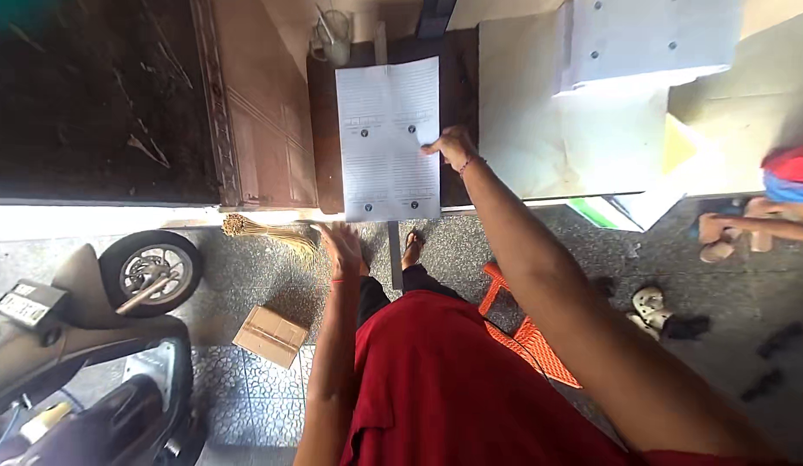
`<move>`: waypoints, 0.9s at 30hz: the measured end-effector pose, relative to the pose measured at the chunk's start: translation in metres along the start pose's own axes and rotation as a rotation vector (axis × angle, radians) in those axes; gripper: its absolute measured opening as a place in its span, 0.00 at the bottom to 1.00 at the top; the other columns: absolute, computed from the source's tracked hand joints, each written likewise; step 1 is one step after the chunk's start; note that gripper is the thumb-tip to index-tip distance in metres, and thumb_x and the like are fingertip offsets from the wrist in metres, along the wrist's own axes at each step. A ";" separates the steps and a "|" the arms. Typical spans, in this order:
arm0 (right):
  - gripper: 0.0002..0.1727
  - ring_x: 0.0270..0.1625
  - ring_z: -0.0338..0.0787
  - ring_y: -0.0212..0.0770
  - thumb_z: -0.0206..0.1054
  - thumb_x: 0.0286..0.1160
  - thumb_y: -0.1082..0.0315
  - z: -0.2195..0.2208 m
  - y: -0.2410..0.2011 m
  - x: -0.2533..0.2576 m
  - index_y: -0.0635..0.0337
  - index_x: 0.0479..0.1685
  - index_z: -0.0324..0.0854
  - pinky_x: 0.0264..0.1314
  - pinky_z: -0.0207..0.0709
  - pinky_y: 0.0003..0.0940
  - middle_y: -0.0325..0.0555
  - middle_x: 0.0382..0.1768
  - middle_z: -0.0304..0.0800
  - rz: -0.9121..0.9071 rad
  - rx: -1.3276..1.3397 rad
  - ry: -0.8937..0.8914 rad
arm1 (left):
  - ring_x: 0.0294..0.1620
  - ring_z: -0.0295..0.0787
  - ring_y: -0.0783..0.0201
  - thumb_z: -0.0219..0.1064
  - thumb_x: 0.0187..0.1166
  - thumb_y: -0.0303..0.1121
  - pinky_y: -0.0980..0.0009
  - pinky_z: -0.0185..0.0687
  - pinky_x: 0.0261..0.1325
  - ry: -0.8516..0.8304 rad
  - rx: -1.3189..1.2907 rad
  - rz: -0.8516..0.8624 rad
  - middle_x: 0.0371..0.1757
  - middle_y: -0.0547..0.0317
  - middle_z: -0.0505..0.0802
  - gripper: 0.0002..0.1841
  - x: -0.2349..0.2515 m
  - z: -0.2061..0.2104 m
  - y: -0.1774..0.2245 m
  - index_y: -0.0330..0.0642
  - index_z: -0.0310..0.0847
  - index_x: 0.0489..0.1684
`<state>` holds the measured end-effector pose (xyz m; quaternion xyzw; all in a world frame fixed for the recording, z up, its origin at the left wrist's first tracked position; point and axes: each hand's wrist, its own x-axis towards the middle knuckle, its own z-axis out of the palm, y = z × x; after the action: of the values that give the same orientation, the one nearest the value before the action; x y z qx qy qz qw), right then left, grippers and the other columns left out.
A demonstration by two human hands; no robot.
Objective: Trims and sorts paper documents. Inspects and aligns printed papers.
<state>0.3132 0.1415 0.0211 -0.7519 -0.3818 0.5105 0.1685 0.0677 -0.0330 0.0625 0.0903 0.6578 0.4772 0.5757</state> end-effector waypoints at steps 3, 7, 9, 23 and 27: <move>0.30 0.56 0.83 0.56 0.82 0.62 0.67 -0.001 0.000 0.001 0.76 0.61 0.79 0.57 0.77 0.55 0.68 0.59 0.83 -0.009 -0.027 -0.011 | 0.53 0.81 0.59 0.05 0.82 0.64 0.59 0.76 0.65 -0.070 -0.155 -0.156 0.55 0.43 0.81 0.52 -0.009 0.013 -0.018 0.24 0.62 0.70; 0.32 0.61 0.82 0.60 0.83 0.61 0.68 -0.001 0.000 0.002 0.77 0.63 0.78 0.61 0.76 0.58 0.70 0.62 0.82 -0.011 -0.009 -0.018 | 0.69 0.78 0.49 0.01 0.78 0.66 0.55 0.71 0.74 -0.068 -0.250 -0.254 0.73 0.32 0.75 0.56 -0.006 0.032 -0.023 0.23 0.58 0.77; 0.32 0.63 0.82 0.60 0.83 0.61 0.67 -0.002 -0.001 0.003 0.77 0.63 0.78 0.63 0.76 0.59 0.70 0.62 0.82 -0.008 -0.017 -0.030 | 0.70 0.78 0.48 0.00 0.78 0.66 0.54 0.73 0.73 -0.052 -0.374 -0.249 0.76 0.32 0.74 0.56 -0.001 0.042 -0.022 0.25 0.57 0.80; 0.30 0.62 0.83 0.59 0.82 0.65 0.66 -0.006 -0.008 -0.003 0.77 0.62 0.79 0.63 0.75 0.57 0.69 0.62 0.83 0.002 -0.068 -0.064 | 0.66 0.80 0.50 0.03 0.78 0.67 0.54 0.76 0.66 0.104 -0.420 -0.152 0.73 0.34 0.77 0.56 0.013 0.034 -0.015 0.26 0.58 0.79; 0.27 0.59 0.84 0.58 0.81 0.64 0.66 -0.004 -0.006 0.001 0.77 0.58 0.80 0.61 0.76 0.57 0.68 0.58 0.84 -0.007 -0.053 -0.059 | 0.60 0.81 0.51 0.04 0.79 0.68 0.55 0.78 0.62 0.142 -0.374 -0.138 0.68 0.34 0.79 0.56 0.020 0.022 -0.007 0.26 0.61 0.76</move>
<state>0.3149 0.1461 0.0261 -0.7393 -0.4027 0.5215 0.1390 0.0832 -0.0115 0.0465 -0.0975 0.6015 0.5555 0.5658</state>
